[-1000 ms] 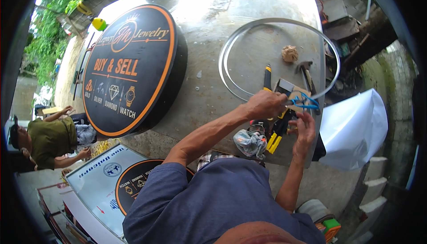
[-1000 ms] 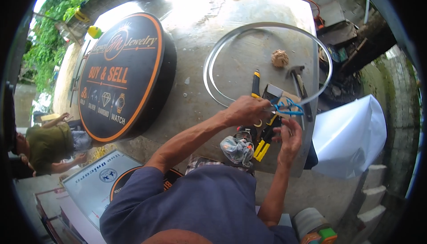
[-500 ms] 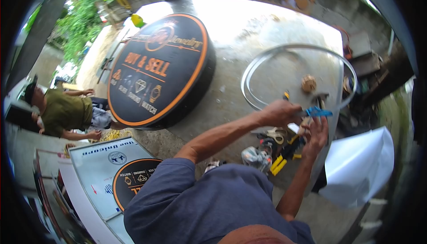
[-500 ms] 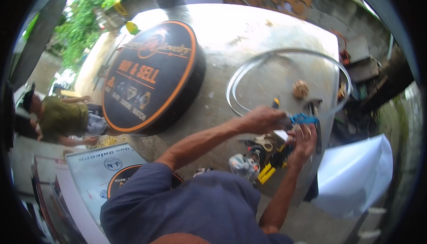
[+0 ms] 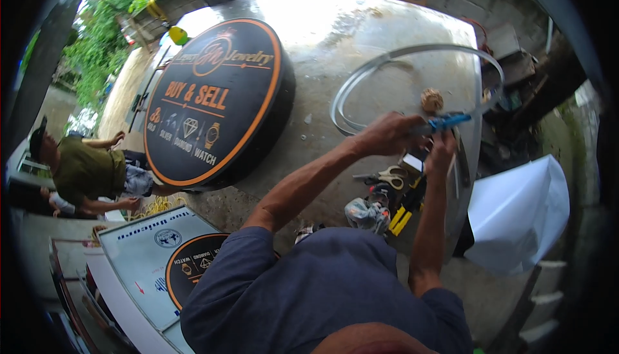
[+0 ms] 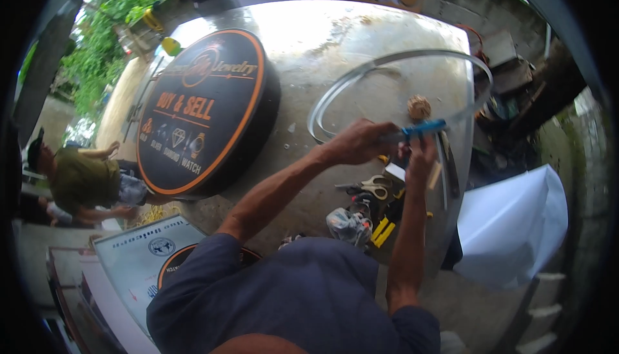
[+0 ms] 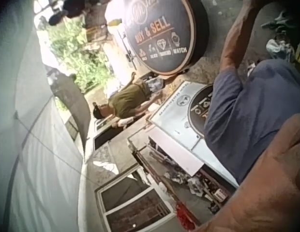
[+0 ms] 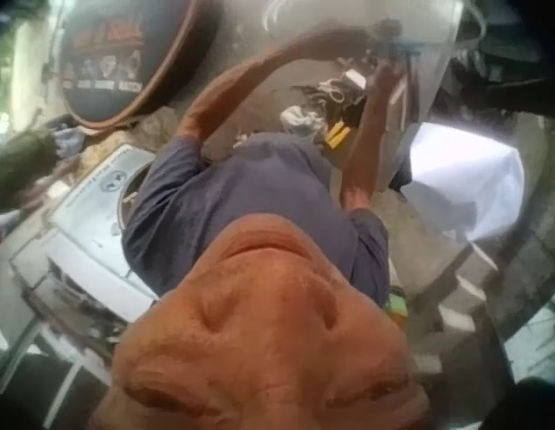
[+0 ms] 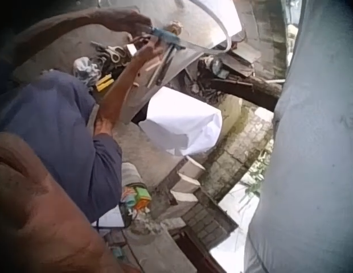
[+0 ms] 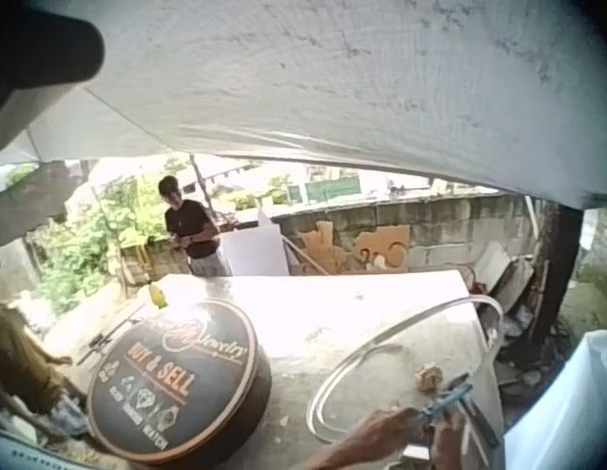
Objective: The recorder is assembling and preparing signage by cutting vinyl/plastic strips and organizing sign components.
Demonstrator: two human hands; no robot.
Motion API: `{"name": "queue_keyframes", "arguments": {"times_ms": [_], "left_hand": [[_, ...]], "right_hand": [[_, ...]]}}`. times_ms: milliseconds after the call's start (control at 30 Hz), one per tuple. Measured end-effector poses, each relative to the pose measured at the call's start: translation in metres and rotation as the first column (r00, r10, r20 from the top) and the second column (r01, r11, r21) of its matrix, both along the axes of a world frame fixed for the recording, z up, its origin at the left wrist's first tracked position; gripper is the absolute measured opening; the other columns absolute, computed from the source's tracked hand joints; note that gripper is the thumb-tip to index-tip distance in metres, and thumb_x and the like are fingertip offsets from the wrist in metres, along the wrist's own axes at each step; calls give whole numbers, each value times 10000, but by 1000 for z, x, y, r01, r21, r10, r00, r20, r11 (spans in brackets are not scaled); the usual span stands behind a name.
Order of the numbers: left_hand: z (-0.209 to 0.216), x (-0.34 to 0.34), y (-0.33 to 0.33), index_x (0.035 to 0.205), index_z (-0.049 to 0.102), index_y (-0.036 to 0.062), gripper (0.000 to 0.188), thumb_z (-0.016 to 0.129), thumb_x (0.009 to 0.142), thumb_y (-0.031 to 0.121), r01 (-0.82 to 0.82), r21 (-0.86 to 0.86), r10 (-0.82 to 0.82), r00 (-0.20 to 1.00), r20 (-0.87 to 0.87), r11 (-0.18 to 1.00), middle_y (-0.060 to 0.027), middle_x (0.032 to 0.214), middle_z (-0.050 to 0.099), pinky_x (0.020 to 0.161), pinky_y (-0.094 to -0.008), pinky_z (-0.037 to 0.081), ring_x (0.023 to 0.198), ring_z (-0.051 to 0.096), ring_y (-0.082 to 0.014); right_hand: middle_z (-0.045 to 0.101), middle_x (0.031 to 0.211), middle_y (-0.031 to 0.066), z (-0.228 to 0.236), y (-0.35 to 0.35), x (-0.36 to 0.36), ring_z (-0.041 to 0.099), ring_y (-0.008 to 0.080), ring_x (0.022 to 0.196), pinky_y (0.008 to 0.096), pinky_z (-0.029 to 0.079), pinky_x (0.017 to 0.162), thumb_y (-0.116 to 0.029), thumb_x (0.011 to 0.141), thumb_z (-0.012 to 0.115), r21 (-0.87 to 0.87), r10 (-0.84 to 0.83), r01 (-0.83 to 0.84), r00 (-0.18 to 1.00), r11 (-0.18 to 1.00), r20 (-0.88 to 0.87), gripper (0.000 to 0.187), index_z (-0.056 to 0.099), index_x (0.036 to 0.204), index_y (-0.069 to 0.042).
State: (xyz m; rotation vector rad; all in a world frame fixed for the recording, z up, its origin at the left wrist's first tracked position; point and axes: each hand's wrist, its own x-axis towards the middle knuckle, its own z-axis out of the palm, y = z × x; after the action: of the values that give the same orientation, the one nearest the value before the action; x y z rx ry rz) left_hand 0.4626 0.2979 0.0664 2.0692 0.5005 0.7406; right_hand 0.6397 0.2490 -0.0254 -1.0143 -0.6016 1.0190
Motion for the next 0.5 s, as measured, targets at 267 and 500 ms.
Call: {"name": "queue_keyframes", "arguments": {"times_ms": [267,500], "left_hand": [[27,-5,-12,1201,565,39,428,691,833,216,-101,62,112,966,-233,993,-184,803,683,668,-388,503,736,687,-323],[23,-5,-20,1274,534,53,480,677,841,202,-109,18,111,978,-179,994,-179,793,682,652,-386,493,700,682,-306]], "right_hand": [[666,931,81,-1,15,-24,643,136,813,283,518,745,-186,810,711,231,196,-223,972,947,134,396,576,1118,23],[660,886,90,41,-55,-25,631,122,648,253,497,548,-141,911,601,30,-322,357,800,934,506,200,625,1044,6]]}}
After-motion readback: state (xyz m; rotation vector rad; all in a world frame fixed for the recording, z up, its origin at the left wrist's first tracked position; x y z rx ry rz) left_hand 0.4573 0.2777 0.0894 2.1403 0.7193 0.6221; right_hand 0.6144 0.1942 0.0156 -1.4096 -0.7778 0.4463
